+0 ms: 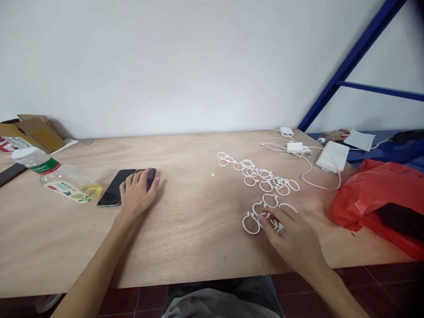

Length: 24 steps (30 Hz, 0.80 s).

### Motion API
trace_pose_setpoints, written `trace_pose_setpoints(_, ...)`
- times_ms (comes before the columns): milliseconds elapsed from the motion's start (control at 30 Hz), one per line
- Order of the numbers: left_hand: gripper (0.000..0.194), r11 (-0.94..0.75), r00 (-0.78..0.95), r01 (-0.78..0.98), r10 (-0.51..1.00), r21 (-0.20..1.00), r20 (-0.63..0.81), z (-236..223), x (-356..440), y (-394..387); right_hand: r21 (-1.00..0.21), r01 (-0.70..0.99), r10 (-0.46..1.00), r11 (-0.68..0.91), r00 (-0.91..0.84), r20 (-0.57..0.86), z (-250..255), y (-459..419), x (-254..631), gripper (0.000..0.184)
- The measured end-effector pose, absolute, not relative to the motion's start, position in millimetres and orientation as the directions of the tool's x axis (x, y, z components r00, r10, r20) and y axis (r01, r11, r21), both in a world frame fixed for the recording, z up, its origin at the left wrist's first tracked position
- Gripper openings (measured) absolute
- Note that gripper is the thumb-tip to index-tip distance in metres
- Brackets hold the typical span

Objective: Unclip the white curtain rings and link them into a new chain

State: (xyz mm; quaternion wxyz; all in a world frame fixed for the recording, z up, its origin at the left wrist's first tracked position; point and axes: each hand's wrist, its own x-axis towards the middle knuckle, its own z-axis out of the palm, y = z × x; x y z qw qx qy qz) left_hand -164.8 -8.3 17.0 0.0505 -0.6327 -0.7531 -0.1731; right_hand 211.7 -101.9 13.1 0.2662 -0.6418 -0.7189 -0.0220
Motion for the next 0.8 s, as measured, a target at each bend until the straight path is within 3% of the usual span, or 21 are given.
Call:
trace_pose_setpoints(100, 0.048, 0.072, -0.149, 0.974, 0.917, 0.215, 0.369, 17.2, -147.1, -16.3, -0.209, 0.933, 0.885, 0.292, -0.181, 0.428, 6.9, -104.5, 193.5, 0.032)
trace_pose_setpoints(200, 0.045, -0.081, -0.029, 0.969, 0.9, 0.233, 0.435, 14.8, -119.8, -26.9, -0.136, 0.949, 0.906, 0.285, -0.221, 0.362, 2.7, -107.4, 180.5, 0.042)
trace_pose_setpoints(333, 0.04, -0.324, 0.181, 0.909, 0.874, 0.261, 0.451, 10.3, -82.3, -39.6, -0.136, 0.95, 0.93, 0.283, -0.237, 0.28, 2.4, -107.1, 175.9, 0.047)
trace_pose_setpoints(467, 0.037, -0.49, 0.334, 0.808, 0.839, 0.327, 0.43, 10.3, -53.7, -44.1, -0.131, 0.955, 0.933, 0.267, -0.222, 0.284, 1.9, -103.4, 182.0, 0.046)
trace_pose_setpoints(800, 0.03, -0.61, 0.507, 0.657, 0.792, 0.443, 0.34, 16.5, 7.7, -19.2, -0.186, 0.958, 0.942, 0.217, -0.156, 0.297, 5.8, -101.4, 200.7, 0.043)
